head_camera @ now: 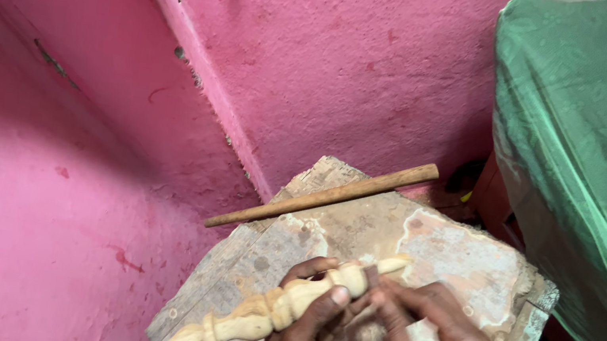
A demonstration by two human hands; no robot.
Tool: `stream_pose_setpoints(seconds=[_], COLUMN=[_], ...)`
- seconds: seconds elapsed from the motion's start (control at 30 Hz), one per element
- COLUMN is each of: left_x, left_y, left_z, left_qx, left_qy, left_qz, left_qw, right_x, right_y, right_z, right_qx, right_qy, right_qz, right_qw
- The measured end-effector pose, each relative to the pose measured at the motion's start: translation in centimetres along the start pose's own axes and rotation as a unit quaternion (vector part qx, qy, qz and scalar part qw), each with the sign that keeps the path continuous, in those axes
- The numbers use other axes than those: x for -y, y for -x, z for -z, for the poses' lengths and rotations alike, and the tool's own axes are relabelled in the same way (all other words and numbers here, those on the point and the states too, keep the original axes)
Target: The person sands a turned wooden spindle using a small sanding block. They rotate the spindle in their left hand while rubbing the sanding block along its contours with their right hand, working over a wooden board against a pink wall.
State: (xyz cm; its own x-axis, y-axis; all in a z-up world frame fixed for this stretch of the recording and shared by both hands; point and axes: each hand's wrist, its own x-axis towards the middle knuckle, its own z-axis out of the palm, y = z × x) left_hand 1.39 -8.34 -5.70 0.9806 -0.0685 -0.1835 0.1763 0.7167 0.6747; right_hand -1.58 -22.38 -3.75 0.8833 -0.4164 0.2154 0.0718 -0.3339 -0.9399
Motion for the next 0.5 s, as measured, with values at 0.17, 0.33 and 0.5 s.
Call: stream_pose_setpoints(seconds=[0.17, 0.33, 0.5], left_x=[-1.3, 0.2, -0.8], left_y=[-0.1, 0.7, 0.3], left_z=[0.0, -0.7, -1.4], left_qx=[0.016, 0.019, -0.018], left_qy=[-0.019, -0.056, -0.003], left_qz=[0.025, 0.033, 0.026], left_qw=[0.999, 0.998, 0.999], right_x=[0.8, 0.6, 0.9], right_y=[-0.6, -1.5, -1.0], right_z=[0.2, 1.6, 0.7], right_qx=[-0.023, -0.056, -0.040], right_qy=[0.020, 0.003, 0.011], right_qz=[0.085, 0.081, 0.177], right_qw=[0.996, 0.995, 0.983])
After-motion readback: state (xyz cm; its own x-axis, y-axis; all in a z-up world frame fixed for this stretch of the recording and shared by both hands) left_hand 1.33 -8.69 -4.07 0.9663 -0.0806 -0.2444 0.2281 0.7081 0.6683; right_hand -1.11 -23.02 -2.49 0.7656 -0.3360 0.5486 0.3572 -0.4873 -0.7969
